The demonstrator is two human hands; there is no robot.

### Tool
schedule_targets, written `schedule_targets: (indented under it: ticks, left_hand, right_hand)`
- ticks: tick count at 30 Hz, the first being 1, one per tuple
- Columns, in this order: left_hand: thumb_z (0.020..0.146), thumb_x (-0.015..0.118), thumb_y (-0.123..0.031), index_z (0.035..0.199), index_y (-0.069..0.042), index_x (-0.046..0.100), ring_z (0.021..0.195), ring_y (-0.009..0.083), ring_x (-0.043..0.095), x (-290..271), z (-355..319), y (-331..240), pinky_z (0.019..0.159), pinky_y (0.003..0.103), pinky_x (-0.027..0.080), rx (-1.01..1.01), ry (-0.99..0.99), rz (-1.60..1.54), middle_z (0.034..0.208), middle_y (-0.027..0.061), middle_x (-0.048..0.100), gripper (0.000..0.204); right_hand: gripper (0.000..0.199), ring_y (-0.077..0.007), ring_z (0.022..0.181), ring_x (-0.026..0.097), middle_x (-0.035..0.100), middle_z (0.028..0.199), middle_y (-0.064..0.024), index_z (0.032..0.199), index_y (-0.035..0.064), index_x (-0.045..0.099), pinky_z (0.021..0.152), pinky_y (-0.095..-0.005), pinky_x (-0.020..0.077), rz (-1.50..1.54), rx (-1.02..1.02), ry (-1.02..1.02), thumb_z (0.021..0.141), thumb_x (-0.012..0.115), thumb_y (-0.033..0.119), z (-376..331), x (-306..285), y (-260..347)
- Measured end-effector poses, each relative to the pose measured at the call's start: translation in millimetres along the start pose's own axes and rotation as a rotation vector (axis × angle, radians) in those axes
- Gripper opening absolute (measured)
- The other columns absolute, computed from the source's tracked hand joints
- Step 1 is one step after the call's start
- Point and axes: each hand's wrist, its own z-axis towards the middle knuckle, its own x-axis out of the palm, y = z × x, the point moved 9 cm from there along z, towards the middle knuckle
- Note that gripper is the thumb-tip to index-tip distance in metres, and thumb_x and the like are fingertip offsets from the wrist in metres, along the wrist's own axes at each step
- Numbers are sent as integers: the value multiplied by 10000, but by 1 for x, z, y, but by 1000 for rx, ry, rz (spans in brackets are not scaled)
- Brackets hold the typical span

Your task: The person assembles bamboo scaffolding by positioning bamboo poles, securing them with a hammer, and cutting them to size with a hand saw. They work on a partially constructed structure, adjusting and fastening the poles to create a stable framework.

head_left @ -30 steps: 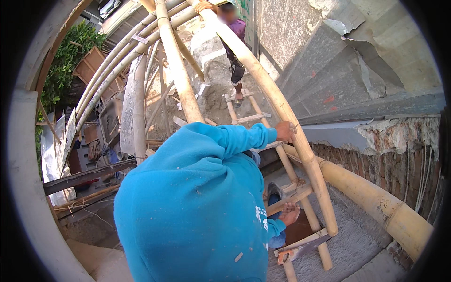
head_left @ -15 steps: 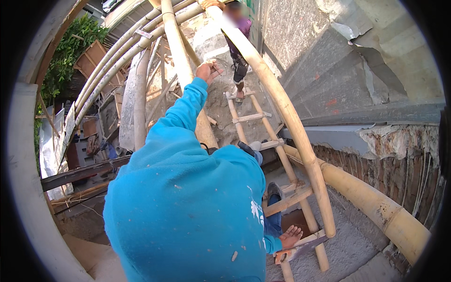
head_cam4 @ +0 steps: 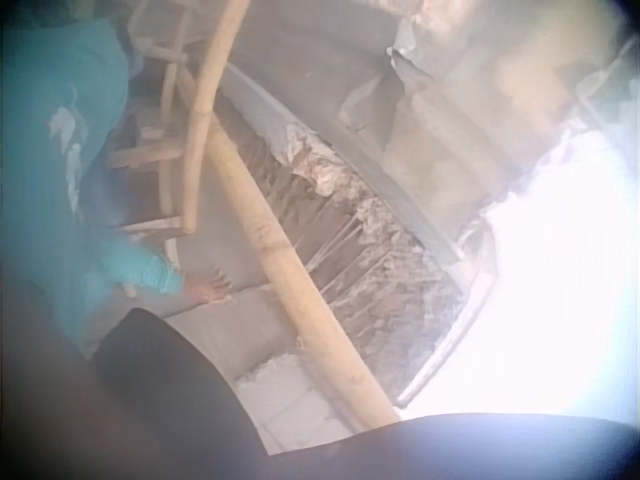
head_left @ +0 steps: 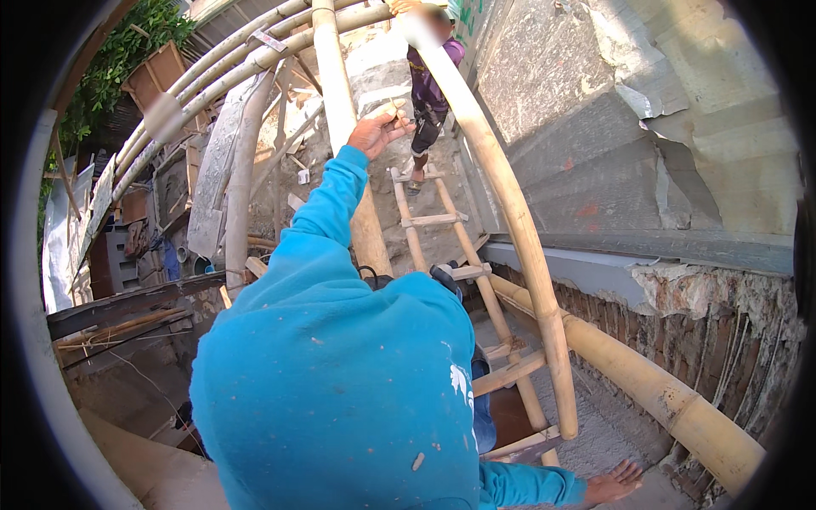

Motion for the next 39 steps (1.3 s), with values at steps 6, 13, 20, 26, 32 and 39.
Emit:
schedule_targets:
  ticks: [6,13,20,26,32,39]
  left_hand:
    - [993,533,-129,1257,-15,592,970,233,622,-126,52,2,907,380,527,105,-332,37,1025,77,630,294]
    - [974,526,-131,1096,32,633,835,218,638,-330,109,-38,749,341,581,181,-282,183,915,142,657,230]
    - [850,693,-94,1028,-42,749,793,97,643,-297,88,-67,731,282,531,-177,-667,1978,916,39,750,193]
    - [801,784,-313,1078,-207,761,997,243,718,-333,77,-139,806,441,585,-292,-974,2161,1078,66,739,297]
    - [800,698,-290,1044,9,717,972,335,695,-290,30,-103,832,428,550,-154,-1220,1526,1072,181,719,386]
    - [783,667,-285,1031,143,675,942,370,670,-222,-32,-85,863,424,508,287,-1435,240,1079,248,701,495]
  right_hand:
    - [741,-386,1362,410,390,1472,-241,1465,1,305,1133,-530,369,-43,-346,100,995,492,542,39,52,110]
    - [835,-293,1324,432,446,1426,-204,1489,-53,302,1094,-405,368,-117,-465,90,969,585,535,63,121,144]
    - [974,-286,1318,437,461,1412,-207,1454,-74,343,1109,-378,335,-154,-470,45,829,773,537,78,110,143]
    - [957,-289,1295,464,466,1406,-206,1423,-85,357,1110,-387,353,0,-443,25,773,871,392,82,143,135]
    - [819,-284,1106,617,563,1305,-210,1363,-92,416,968,-434,538,-93,-300,120,821,822,368,76,137,133]
    - [873,-294,1160,593,543,1367,-188,1419,-61,404,1008,-436,524,-168,-464,47,788,851,346,72,133,151]
